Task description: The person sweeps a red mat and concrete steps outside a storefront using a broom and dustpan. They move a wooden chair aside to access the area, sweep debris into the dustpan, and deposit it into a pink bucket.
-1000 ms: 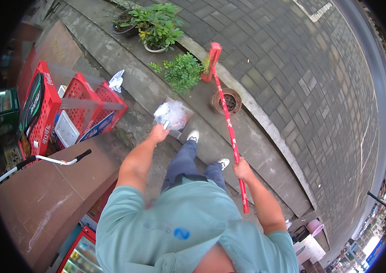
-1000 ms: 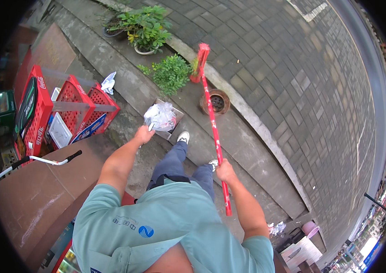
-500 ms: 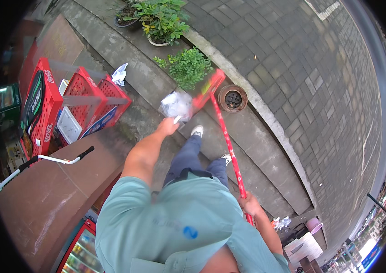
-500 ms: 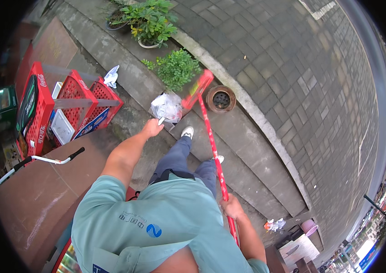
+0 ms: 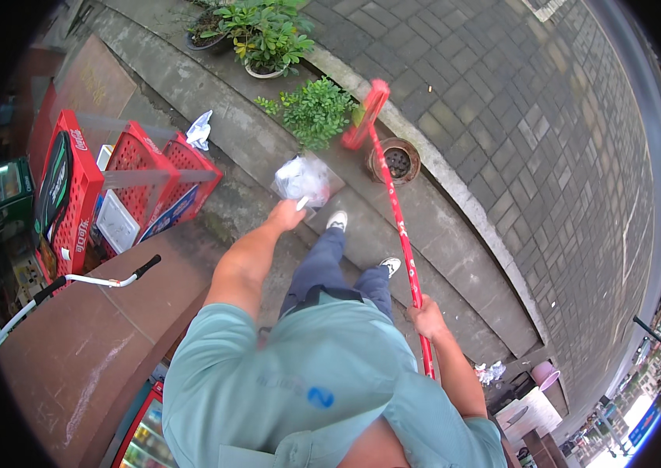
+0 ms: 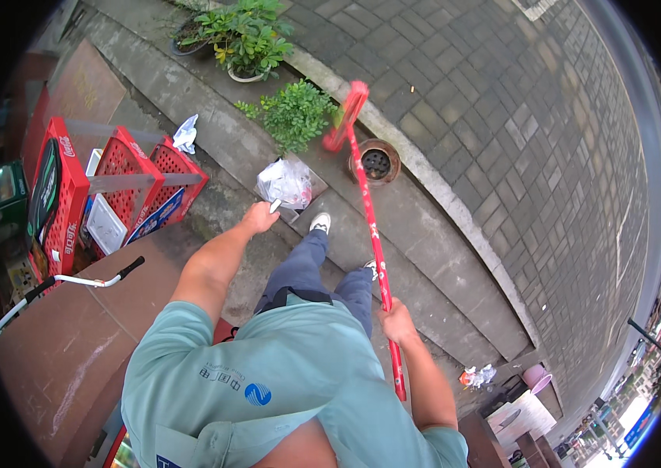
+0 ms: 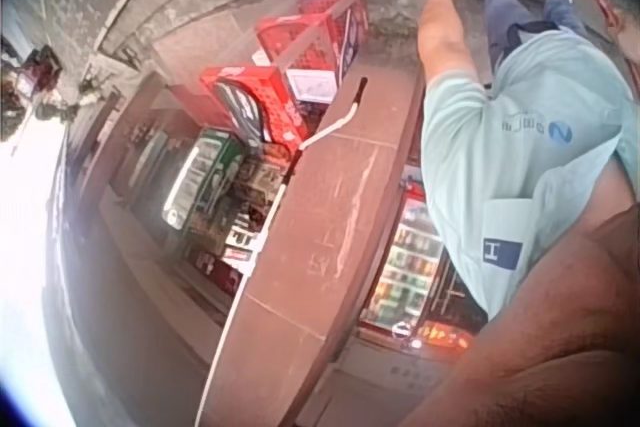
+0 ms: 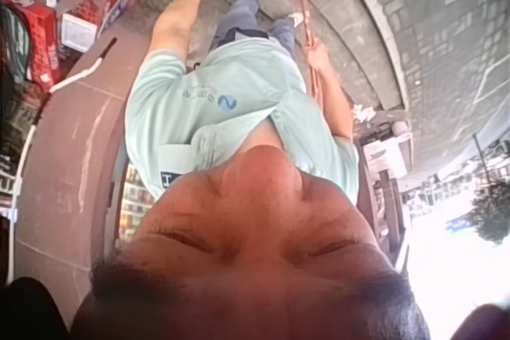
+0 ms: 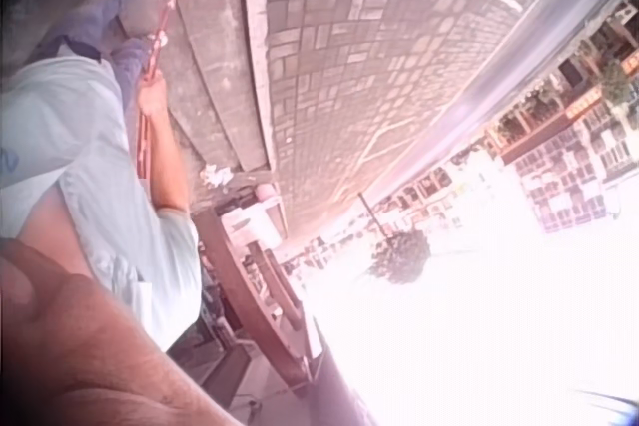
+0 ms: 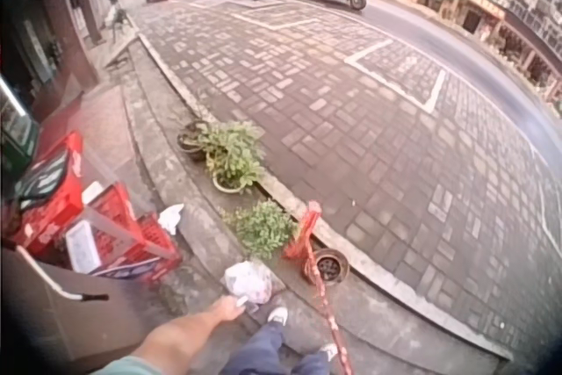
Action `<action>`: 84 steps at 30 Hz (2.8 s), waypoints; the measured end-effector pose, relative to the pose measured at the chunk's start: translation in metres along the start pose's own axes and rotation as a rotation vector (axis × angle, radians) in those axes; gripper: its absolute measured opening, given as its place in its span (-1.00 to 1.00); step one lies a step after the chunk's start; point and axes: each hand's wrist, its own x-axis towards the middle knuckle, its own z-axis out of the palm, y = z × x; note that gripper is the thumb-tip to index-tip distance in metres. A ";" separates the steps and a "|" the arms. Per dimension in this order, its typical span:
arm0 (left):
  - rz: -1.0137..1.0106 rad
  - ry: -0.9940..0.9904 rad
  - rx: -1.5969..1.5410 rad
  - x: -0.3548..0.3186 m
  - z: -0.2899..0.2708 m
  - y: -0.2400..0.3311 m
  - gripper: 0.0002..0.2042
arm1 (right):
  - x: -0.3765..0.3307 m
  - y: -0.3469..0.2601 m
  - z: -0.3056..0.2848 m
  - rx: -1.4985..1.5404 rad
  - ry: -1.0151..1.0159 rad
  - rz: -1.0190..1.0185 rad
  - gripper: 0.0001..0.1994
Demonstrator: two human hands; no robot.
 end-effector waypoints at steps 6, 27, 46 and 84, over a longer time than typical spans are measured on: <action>-0.003 -0.007 0.015 0.009 0.007 -0.002 -0.64 | 0.076 0.006 0.028 -0.212 0.069 0.065 -0.79; 0.038 0.016 -0.001 -0.019 0.023 -0.015 -0.64 | -0.004 0.065 0.089 0.018 -0.074 -0.006 -0.94; -0.084 0.292 -0.155 -0.174 0.123 -0.159 -0.66 | -0.010 0.130 0.135 0.658 -0.410 -0.086 -0.88; -0.204 0.225 -0.170 -0.318 0.052 -0.256 -0.70 | -0.029 0.295 0.211 0.950 -0.106 0.325 -0.64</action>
